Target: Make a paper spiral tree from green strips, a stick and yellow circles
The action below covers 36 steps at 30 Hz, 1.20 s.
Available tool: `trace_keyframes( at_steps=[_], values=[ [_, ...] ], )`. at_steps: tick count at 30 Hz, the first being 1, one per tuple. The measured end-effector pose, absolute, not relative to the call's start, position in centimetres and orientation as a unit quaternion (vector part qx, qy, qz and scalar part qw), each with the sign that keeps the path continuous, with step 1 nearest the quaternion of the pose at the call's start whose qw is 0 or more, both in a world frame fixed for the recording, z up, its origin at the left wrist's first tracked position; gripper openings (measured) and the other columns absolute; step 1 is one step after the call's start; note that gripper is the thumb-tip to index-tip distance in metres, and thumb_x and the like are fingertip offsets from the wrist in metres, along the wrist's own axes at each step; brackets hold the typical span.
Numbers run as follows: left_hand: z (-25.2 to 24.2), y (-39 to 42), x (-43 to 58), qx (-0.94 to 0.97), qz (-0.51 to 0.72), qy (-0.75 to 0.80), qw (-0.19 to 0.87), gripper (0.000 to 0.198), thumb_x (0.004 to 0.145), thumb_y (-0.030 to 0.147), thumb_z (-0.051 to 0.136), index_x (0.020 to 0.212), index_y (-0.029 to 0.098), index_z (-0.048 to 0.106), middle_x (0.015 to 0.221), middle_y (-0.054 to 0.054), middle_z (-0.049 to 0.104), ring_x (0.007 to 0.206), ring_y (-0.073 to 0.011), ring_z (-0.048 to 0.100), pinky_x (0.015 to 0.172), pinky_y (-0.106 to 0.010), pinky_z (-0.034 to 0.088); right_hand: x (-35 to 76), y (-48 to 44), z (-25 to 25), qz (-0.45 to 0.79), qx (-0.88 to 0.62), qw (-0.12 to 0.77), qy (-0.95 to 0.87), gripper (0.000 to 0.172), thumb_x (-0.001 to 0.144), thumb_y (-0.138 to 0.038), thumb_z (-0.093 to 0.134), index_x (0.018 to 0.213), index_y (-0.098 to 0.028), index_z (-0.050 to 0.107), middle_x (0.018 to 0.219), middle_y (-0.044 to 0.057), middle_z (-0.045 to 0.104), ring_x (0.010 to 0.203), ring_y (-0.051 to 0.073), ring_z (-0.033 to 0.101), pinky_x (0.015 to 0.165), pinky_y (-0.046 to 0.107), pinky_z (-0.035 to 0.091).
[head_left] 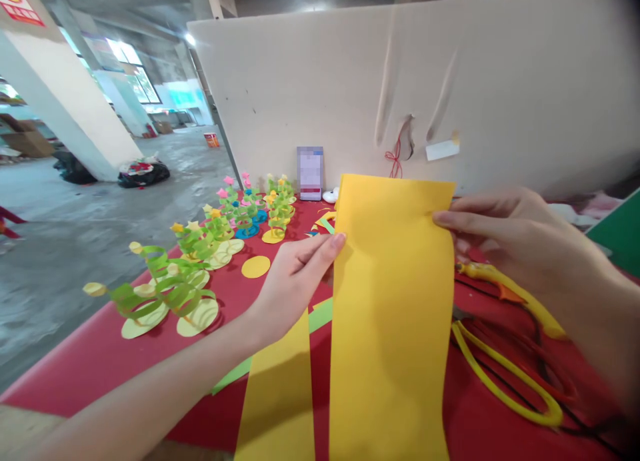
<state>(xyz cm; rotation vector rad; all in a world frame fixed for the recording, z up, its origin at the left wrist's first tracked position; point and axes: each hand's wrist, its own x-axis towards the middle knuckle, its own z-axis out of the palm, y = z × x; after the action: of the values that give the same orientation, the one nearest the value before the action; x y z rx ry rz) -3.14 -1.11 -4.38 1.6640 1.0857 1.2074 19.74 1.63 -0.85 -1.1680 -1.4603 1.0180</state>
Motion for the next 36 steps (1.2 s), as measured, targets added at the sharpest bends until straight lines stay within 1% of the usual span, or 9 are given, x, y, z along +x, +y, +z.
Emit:
trace_keyframes(
  at_steps=[3, 9, 13, 17, 20, 25, 28, 31, 36],
  values=[
    [-4.48, -1.12, -3.18, 0.650, 0.467, 0.436, 0.412, 0.035, 0.082, 0.045, 0.045, 0.063, 0.015, 0.053, 0.055, 0.002, 0.050, 0.049, -0.0087, 0.046, 0.046, -0.020, 0.036, 19.61, 1.74, -0.82, 0.438, -0.463, 0.496, -0.589, 0.013, 0.059, -0.028, 0.074, 0.058, -0.016, 0.067, 0.044, -0.002, 0.052, 0.038, 0.004, 0.047, 0.035, 0.012, 0.038],
    [-4.21, -1.45, -3.12, 0.644, 0.458, 0.440, 0.427, 0.033, 0.082, 0.043, 0.046, 0.065, 0.016, 0.053, 0.056, 0.001, 0.051, 0.052, -0.0096, 0.049, 0.047, -0.020, 0.037, 19.59, 1.54, -0.62, 0.427, -0.485, 0.504, -0.573, 0.015, 0.055, -0.028, 0.075, 0.057, -0.015, 0.067, 0.043, -0.001, 0.053, 0.037, 0.004, 0.046, 0.033, 0.011, 0.035],
    [-4.06, -1.23, -3.01, 0.631, 0.469, 0.419, 0.455, 0.033, 0.083, 0.042, 0.044, 0.064, 0.016, 0.052, 0.057, 0.002, 0.050, 0.052, -0.0096, 0.048, 0.049, -0.020, 0.037, 19.56, 1.64, -0.87, 0.438, -0.465, 0.497, -0.587, 0.012, 0.059, -0.027, 0.073, 0.058, -0.016, 0.067, 0.043, -0.002, 0.053, 0.038, 0.004, 0.048, 0.035, 0.012, 0.038],
    [-3.98, -1.03, -3.13, 0.631, 0.502, 0.435, 0.401, 0.032, 0.083, 0.041, 0.045, 0.064, 0.016, 0.052, 0.057, 0.002, 0.049, 0.051, -0.0083, 0.044, 0.046, -0.019, 0.034, 19.28, 1.51, -1.07, 0.445, -0.441, 0.477, -0.617, 0.014, 0.066, -0.026, 0.069, 0.057, -0.016, 0.066, 0.042, -0.002, 0.053, 0.038, 0.004, 0.049, 0.036, 0.011, 0.037],
    [-4.04, -0.99, -3.25, 0.633, 0.509, 0.447, 0.374, 0.031, 0.082, 0.040, 0.047, 0.063, 0.016, 0.052, 0.056, 0.002, 0.049, 0.050, -0.0079, 0.043, 0.045, -0.019, 0.034, 19.10, 1.30, -1.19, 0.442, -0.441, 0.476, -0.619, 0.014, 0.067, -0.025, 0.069, 0.058, -0.015, 0.066, 0.041, -0.003, 0.052, 0.038, 0.002, 0.048, 0.036, 0.009, 0.036],
    [-4.45, -0.90, -3.24, 0.622, 0.487, 0.446, 0.420, 0.035, 0.082, 0.044, 0.045, 0.061, 0.016, 0.052, 0.053, 0.002, 0.049, 0.050, -0.0090, 0.047, 0.045, -0.019, 0.036, 19.33, 1.41, -1.13, 0.444, -0.446, 0.503, -0.593, 0.010, 0.063, -0.025, 0.071, 0.062, -0.015, 0.068, 0.045, -0.002, 0.054, 0.039, 0.002, 0.048, 0.036, 0.009, 0.036],
    [-4.55, -1.08, -3.15, 0.630, 0.471, 0.448, 0.425, 0.034, 0.081, 0.044, 0.047, 0.064, 0.016, 0.054, 0.056, 0.001, 0.052, 0.050, -0.0085, 0.047, 0.043, -0.018, 0.035, 19.58, 1.54, -0.92, 0.438, -0.460, 0.517, -0.574, 0.012, 0.059, -0.026, 0.073, 0.062, -0.015, 0.069, 0.046, -0.002, 0.055, 0.038, 0.003, 0.048, 0.035, 0.011, 0.036],
    [-4.44, -1.24, -3.04, 0.623, 0.474, 0.444, 0.436, 0.033, 0.082, 0.044, 0.046, 0.067, 0.016, 0.055, 0.055, 0.002, 0.050, 0.050, -0.0092, 0.049, 0.043, -0.018, 0.036, 19.70, 1.54, -0.79, 0.422, -0.478, 0.515, -0.573, 0.015, 0.057, -0.028, 0.075, 0.062, -0.015, 0.068, 0.044, -0.001, 0.054, 0.038, 0.004, 0.047, 0.034, 0.012, 0.035],
    [-4.13, -1.10, -2.95, 0.632, 0.455, 0.454, 0.432, 0.035, 0.081, 0.045, 0.046, 0.063, 0.015, 0.054, 0.055, 0.002, 0.051, 0.052, -0.0101, 0.050, 0.046, -0.019, 0.038, 19.86, 1.69, -0.71, 0.427, -0.475, 0.530, -0.557, 0.014, 0.056, -0.027, 0.074, 0.060, -0.015, 0.068, 0.044, -0.002, 0.052, 0.039, 0.004, 0.047, 0.035, 0.013, 0.035]
  ],
)
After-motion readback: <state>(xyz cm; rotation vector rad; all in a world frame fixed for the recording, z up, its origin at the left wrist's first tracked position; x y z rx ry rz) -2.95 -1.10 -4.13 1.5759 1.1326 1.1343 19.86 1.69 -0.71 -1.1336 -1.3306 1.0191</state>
